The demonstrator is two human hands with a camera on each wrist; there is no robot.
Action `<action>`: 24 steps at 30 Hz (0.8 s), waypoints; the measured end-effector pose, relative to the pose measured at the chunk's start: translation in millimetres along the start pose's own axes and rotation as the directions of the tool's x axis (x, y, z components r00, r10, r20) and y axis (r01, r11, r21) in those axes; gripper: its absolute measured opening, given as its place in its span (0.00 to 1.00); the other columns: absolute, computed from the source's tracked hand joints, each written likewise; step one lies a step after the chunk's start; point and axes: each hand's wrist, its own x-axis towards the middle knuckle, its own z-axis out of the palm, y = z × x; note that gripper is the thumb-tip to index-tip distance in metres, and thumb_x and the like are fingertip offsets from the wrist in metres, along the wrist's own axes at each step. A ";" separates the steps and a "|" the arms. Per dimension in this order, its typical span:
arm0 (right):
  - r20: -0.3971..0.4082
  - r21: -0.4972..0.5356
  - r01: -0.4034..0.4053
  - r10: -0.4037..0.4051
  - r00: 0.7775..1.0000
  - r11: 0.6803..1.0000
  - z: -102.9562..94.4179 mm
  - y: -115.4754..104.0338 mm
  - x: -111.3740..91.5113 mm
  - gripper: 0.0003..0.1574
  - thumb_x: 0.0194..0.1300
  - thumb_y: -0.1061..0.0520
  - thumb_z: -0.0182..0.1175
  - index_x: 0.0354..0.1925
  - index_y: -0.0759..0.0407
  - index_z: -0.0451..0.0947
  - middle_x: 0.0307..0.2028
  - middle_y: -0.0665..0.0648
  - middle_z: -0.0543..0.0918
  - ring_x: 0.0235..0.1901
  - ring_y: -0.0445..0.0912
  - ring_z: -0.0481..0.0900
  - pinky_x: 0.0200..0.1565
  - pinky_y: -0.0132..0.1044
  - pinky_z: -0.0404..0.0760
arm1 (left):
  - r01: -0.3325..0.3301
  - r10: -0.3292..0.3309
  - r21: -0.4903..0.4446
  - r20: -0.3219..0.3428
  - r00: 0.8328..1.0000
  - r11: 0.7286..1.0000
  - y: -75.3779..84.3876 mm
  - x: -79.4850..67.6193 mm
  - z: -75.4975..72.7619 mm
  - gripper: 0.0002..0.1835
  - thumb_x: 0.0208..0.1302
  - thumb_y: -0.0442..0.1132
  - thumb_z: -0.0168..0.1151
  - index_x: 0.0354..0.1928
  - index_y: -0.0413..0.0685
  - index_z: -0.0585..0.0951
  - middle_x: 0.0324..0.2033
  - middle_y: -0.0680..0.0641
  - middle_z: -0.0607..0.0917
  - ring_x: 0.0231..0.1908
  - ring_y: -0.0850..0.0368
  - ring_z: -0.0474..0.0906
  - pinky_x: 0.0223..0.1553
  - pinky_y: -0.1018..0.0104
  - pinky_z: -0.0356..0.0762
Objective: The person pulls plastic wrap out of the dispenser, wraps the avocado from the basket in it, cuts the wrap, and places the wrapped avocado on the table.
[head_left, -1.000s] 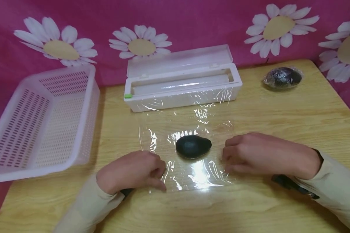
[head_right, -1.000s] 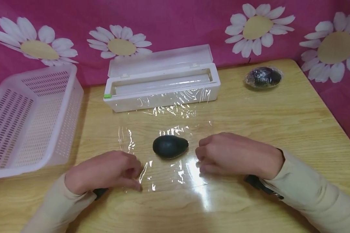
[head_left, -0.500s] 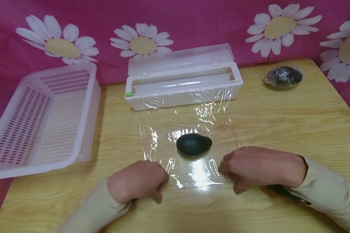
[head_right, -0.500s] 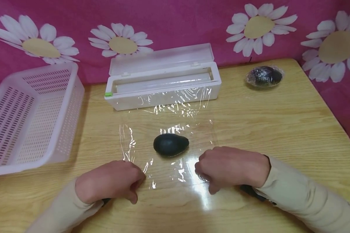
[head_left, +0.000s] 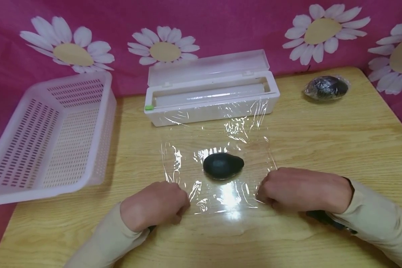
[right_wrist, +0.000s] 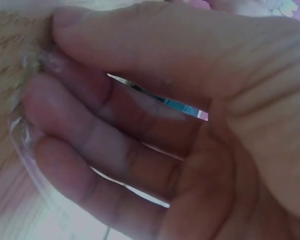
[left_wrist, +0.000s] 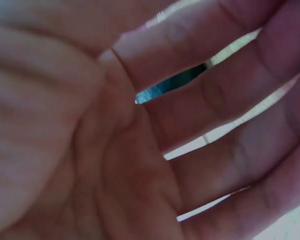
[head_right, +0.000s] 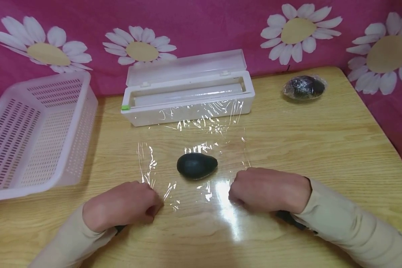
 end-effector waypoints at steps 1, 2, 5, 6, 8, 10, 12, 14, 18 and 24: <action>-0.001 0.002 0.004 -0.004 1.000 1.000 -0.6 0.2 -0.5 0.25 0.55 0.72 0.60 0.19 0.43 0.68 0.20 0.36 0.66 0.22 0.32 0.60 0.25 0.25 0.62 | -0.004 0.004 -0.004 -0.001 1.000 1.000 0.0 -0.8 -0.6 0.20 0.47 0.28 0.67 0.13 0.57 0.68 0.15 0.60 0.67 0.19 0.63 0.62 0.20 0.70 0.62; -0.002 0.007 0.010 -0.010 1.000 1.000 -1.1 0.2 -1.0 0.25 0.55 0.72 0.61 0.19 0.43 0.68 0.20 0.36 0.66 0.22 0.32 0.60 0.25 0.25 0.62 | -0.010 0.010 -0.005 -0.004 1.000 1.000 -0.2 -1.6 -1.0 0.20 0.47 0.28 0.66 0.13 0.57 0.68 0.15 0.61 0.66 0.20 0.64 0.61 0.20 0.71 0.62; -0.007 0.008 0.023 -0.023 1.000 1.000 -2.2 0.0 -2.4 0.24 0.57 0.70 0.62 0.20 0.44 0.68 0.20 0.36 0.66 0.23 0.31 0.60 0.25 0.25 0.62 | -0.023 0.023 -0.032 -0.001 1.000 0.999 -1.1 -4.3 -3.1 0.20 0.46 0.28 0.64 0.13 0.58 0.66 0.16 0.61 0.64 0.21 0.65 0.59 0.22 0.72 0.60; -0.011 0.001 0.024 -0.024 1.000 1.000 -2.6 0.0 -3.0 0.24 0.57 0.70 0.63 0.20 0.44 0.68 0.20 0.37 0.66 0.22 0.31 0.60 0.24 0.25 0.62 | -0.029 0.029 -0.041 -0.001 1.000 0.999 -1.4 -5.2 -3.9 0.20 0.45 0.28 0.64 0.13 0.58 0.65 0.17 0.61 0.65 0.22 0.66 0.59 0.22 0.72 0.60; -0.006 -0.014 0.016 -0.016 1.000 1.000 -3.2 -0.2 -4.1 0.23 0.58 0.68 0.64 0.20 0.44 0.69 0.20 0.37 0.67 0.22 0.32 0.61 0.24 0.25 0.62 | -0.046 0.046 -0.059 -0.006 0.999 0.997 -2.3 -6.9 -5.7 0.20 0.45 0.28 0.63 0.14 0.58 0.66 0.18 0.61 0.66 0.23 0.67 0.60 0.24 0.74 0.60; 0.019 -0.018 -0.017 0.018 1.000 1.000 -4.2 -0.6 -4.9 0.21 0.63 0.66 0.65 0.23 0.43 0.71 0.21 0.37 0.70 0.22 0.32 0.62 0.25 0.26 0.64 | -0.066 0.065 -0.073 -0.014 0.998 0.995 -2.8 -8.0 -7.6 0.19 0.45 0.27 0.62 0.14 0.58 0.66 0.19 0.61 0.68 0.23 0.68 0.60 0.24 0.74 0.61; 0.049 -0.021 -0.056 0.057 0.997 0.998 -5.2 -0.9 -6.0 0.18 0.66 0.63 0.65 0.26 0.43 0.73 0.22 0.38 0.72 0.22 0.33 0.64 0.25 0.27 0.65 | -0.087 0.085 -0.070 -0.025 0.996 0.994 -2.9 -8.9 -9.0 0.18 0.45 0.27 0.62 0.14 0.58 0.67 0.20 0.61 0.69 0.23 0.68 0.62 0.24 0.75 0.63; 0.065 -0.027 -0.077 0.079 0.995 0.997 -6.1 -1.2 -6.9 0.15 0.67 0.61 0.66 0.29 0.43 0.75 0.24 0.38 0.74 0.23 0.33 0.67 0.26 0.28 0.67 | -0.092 0.090 -0.080 -0.032 0.995 0.993 -2.8 -9.4 -9.9 0.17 0.45 0.26 0.61 0.15 0.57 0.69 0.19 0.61 0.70 0.22 0.69 0.63 0.24 0.75 0.64; 0.042 -0.054 -0.058 0.061 0.997 0.997 -7.6 -1.6 -8.6 0.15 0.67 0.61 0.67 0.30 0.42 0.75 0.26 0.38 0.76 0.25 0.34 0.69 0.28 0.29 0.70 | -0.064 0.060 -0.108 -0.032 0.998 0.992 -2.6 -11.2 -10.3 0.16 0.47 0.26 0.61 0.18 0.57 0.70 0.18 0.61 0.68 0.20 0.68 0.64 0.21 0.74 0.64; 0.024 -0.030 -0.057 0.058 0.998 0.998 -9.1 -0.1 -13.4 0.13 0.70 0.58 0.66 0.33 0.41 0.74 0.28 0.38 0.74 0.26 0.33 0.68 0.28 0.28 0.69 | -0.058 0.054 -0.083 -0.049 0.997 0.995 -2.6 -13.6 -10.8 0.16 0.49 0.26 0.61 0.22 0.56 0.68 0.17 0.60 0.67 0.19 0.67 0.63 0.20 0.74 0.63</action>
